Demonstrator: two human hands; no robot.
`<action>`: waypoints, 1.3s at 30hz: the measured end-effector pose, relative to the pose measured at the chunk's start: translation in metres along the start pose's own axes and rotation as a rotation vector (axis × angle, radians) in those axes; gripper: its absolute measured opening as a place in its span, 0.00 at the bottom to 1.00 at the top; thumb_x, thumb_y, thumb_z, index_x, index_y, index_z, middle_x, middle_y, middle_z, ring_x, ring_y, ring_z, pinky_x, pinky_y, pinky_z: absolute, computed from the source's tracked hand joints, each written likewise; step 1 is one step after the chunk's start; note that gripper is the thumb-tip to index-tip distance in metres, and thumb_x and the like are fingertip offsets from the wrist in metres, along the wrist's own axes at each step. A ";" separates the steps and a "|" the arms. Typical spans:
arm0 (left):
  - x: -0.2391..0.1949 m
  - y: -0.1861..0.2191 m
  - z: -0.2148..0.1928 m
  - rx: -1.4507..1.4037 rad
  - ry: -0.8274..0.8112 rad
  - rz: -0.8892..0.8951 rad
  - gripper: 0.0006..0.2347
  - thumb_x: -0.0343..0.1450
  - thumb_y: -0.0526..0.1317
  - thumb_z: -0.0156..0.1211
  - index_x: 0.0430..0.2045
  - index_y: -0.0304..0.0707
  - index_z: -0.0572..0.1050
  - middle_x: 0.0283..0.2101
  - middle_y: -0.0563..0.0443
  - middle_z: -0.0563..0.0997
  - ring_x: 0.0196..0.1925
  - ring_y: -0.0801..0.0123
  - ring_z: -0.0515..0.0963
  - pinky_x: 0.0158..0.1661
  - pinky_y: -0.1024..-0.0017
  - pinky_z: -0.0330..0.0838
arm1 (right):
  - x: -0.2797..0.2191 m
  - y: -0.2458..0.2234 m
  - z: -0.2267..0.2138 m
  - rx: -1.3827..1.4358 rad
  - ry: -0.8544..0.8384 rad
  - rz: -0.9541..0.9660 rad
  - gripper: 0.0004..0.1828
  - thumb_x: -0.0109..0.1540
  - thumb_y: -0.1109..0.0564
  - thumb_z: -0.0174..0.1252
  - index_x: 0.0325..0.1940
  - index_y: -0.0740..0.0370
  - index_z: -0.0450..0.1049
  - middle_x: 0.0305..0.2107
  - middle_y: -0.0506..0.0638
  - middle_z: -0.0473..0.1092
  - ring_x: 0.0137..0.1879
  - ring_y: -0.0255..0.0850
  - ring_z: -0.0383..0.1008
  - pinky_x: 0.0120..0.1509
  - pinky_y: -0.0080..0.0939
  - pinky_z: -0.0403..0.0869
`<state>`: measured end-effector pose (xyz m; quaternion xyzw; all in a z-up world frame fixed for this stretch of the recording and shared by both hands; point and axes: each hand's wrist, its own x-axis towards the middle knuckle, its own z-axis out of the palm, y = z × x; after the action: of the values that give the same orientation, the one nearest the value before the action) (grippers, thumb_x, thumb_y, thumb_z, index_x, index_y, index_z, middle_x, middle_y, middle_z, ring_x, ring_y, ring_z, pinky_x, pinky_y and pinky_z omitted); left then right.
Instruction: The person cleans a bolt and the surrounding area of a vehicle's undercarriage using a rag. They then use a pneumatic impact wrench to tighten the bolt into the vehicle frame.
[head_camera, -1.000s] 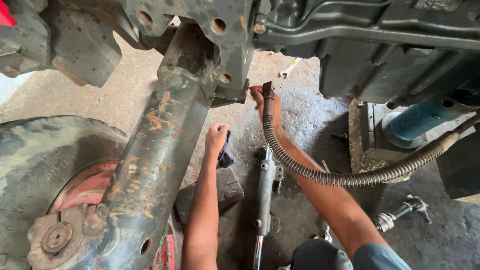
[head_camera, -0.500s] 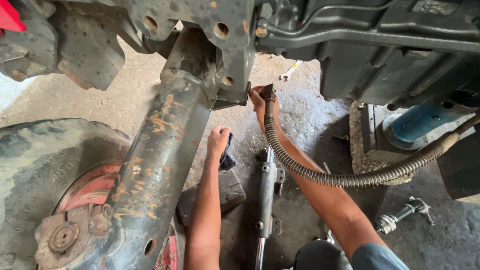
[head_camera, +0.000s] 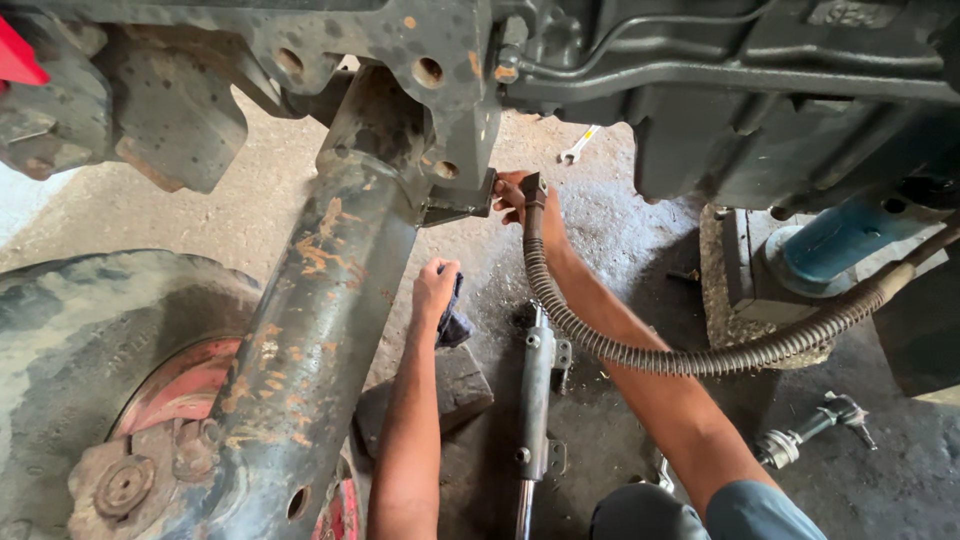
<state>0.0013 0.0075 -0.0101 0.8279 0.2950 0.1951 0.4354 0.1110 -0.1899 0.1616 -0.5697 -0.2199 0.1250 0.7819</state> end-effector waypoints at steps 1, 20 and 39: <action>0.000 -0.001 0.002 -0.006 -0.005 0.003 0.18 0.67 0.54 0.60 0.37 0.38 0.81 0.37 0.34 0.84 0.46 0.44 0.83 0.46 0.57 0.75 | 0.001 0.002 -0.001 0.017 0.005 0.028 0.15 0.67 0.51 0.59 0.48 0.68 0.77 0.31 0.49 0.76 0.33 0.34 0.75 0.33 0.33 0.73; -0.007 0.013 0.010 -0.006 -0.034 -0.002 0.18 0.66 0.54 0.61 0.37 0.38 0.81 0.39 0.34 0.84 0.47 0.44 0.83 0.47 0.58 0.75 | 0.012 -0.002 -0.014 -0.095 -0.126 -0.098 0.08 0.64 0.59 0.57 0.44 0.66 0.75 0.38 0.51 0.77 0.36 0.33 0.76 0.35 0.33 0.74; -0.011 0.017 -0.005 -0.010 -0.017 -0.024 0.18 0.67 0.53 0.60 0.37 0.38 0.81 0.38 0.36 0.84 0.45 0.45 0.84 0.47 0.58 0.75 | -0.012 -0.003 0.000 -0.655 0.010 -0.097 0.15 0.62 0.58 0.58 0.53 0.62 0.75 0.43 0.55 0.76 0.44 0.43 0.78 0.48 0.45 0.76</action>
<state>-0.0047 -0.0044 0.0062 0.8238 0.3001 0.1842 0.4443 0.1005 -0.1963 0.1621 -0.7804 -0.2715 0.0075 0.5632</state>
